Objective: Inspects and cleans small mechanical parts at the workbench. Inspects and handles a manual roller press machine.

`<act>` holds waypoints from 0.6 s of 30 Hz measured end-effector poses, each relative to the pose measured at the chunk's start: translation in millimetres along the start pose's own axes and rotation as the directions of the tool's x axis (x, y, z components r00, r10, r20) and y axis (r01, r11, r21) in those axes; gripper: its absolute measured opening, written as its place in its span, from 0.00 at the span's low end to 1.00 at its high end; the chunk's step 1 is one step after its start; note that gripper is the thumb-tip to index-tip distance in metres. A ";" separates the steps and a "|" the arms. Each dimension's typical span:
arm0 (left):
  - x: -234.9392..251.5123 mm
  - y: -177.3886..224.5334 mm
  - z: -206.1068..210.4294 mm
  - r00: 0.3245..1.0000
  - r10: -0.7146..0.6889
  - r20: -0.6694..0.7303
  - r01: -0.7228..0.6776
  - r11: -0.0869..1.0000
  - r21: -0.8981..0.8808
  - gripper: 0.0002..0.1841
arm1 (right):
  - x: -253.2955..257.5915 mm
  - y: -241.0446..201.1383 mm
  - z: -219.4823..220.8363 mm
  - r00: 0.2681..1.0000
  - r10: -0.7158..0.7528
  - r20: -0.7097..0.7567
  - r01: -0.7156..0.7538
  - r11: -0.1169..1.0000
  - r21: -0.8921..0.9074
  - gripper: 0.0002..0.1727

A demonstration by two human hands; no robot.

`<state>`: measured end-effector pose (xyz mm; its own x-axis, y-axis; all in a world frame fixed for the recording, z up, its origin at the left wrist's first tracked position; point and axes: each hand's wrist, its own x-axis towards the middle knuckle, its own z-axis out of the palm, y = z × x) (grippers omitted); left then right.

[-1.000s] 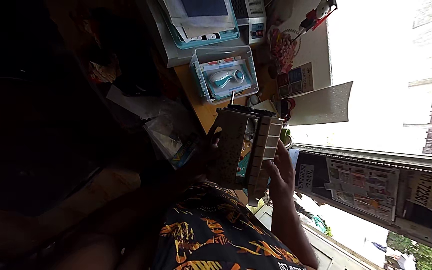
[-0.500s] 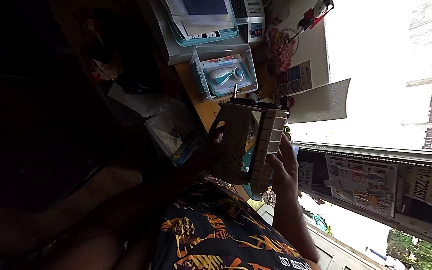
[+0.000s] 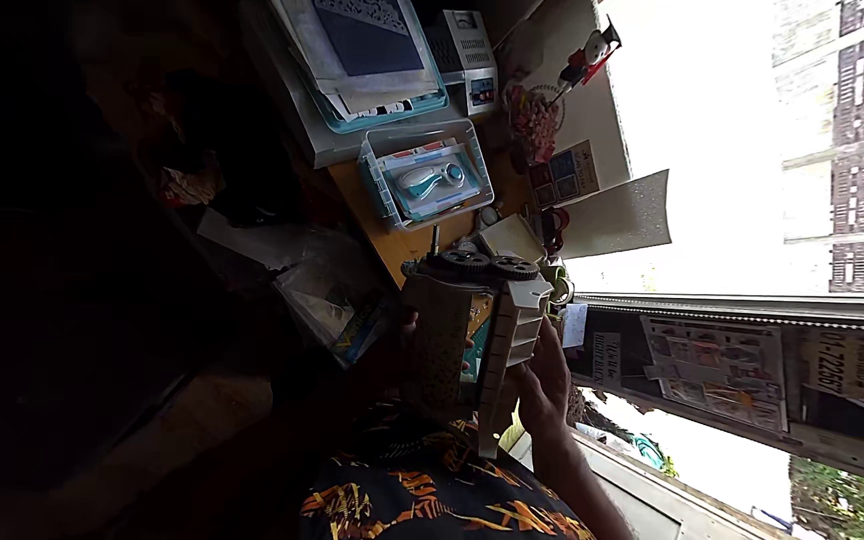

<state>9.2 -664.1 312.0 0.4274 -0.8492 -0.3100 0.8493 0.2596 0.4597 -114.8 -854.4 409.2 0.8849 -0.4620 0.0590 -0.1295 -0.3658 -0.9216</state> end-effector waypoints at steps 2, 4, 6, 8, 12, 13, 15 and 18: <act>0.1 -2.5 -1.6 1.000 -0.016 0.006 0.016 1.000 -0.007 0.25 | -0.5 -0.6 -0.6 1.000 0.017 -0.007 -0.017 1.000 -0.003 0.37; 4.6 -7.6 -5.4 1.000 -0.013 0.011 0.013 0.999 -0.035 0.26 | -1.2 0.7 -0.6 1.000 0.023 -0.011 -0.023 1.000 -0.011 0.38; 9.1 -11.1 -8.0 1.000 0.000 0.028 0.001 0.999 -0.044 0.27 | -2.4 3.2 -0.3 1.000 0.010 -0.013 -0.010 1.000 -0.020 0.38; 19.1 -21.7 -20.1 0.982 0.066 0.176 -0.040 0.988 -0.150 0.34 | -3.8 4.9 0.1 1.000 -0.005 -0.021 0.004 0.999 -0.033 0.38; 20.3 -21.1 -16.5 0.948 0.130 0.292 -0.047 0.960 -0.275 0.33 | -6.6 4.1 0.6 0.999 -0.004 -0.035 0.002 0.999 -0.040 0.37; 17.5 -19.4 -14.4 0.962 0.112 0.248 -0.044 0.963 -0.264 0.31 | -6.3 3.7 0.4 1.000 -0.001 -0.032 -0.001 0.999 -0.047 0.36; 13.2 -17.9 -11.8 0.993 0.035 0.109 -0.014 0.984 -0.180 0.27 | -7.3 2.2 0.0 0.999 0.014 -0.029 -0.016 0.999 -0.042 0.38; 9.9 -23.0 -11.1 0.999 -0.032 0.002 0.032 0.990 -0.139 0.19 | -15.1 0.3 -0.9 0.997 0.067 -0.029 -0.067 0.998 -0.021 0.39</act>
<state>-2.6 -673.4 289.1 0.3994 -0.8581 -0.3227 0.8973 0.2936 0.3297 -128.6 -848.2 408.3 0.8608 -0.5088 0.0085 -0.1981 -0.3504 -0.9154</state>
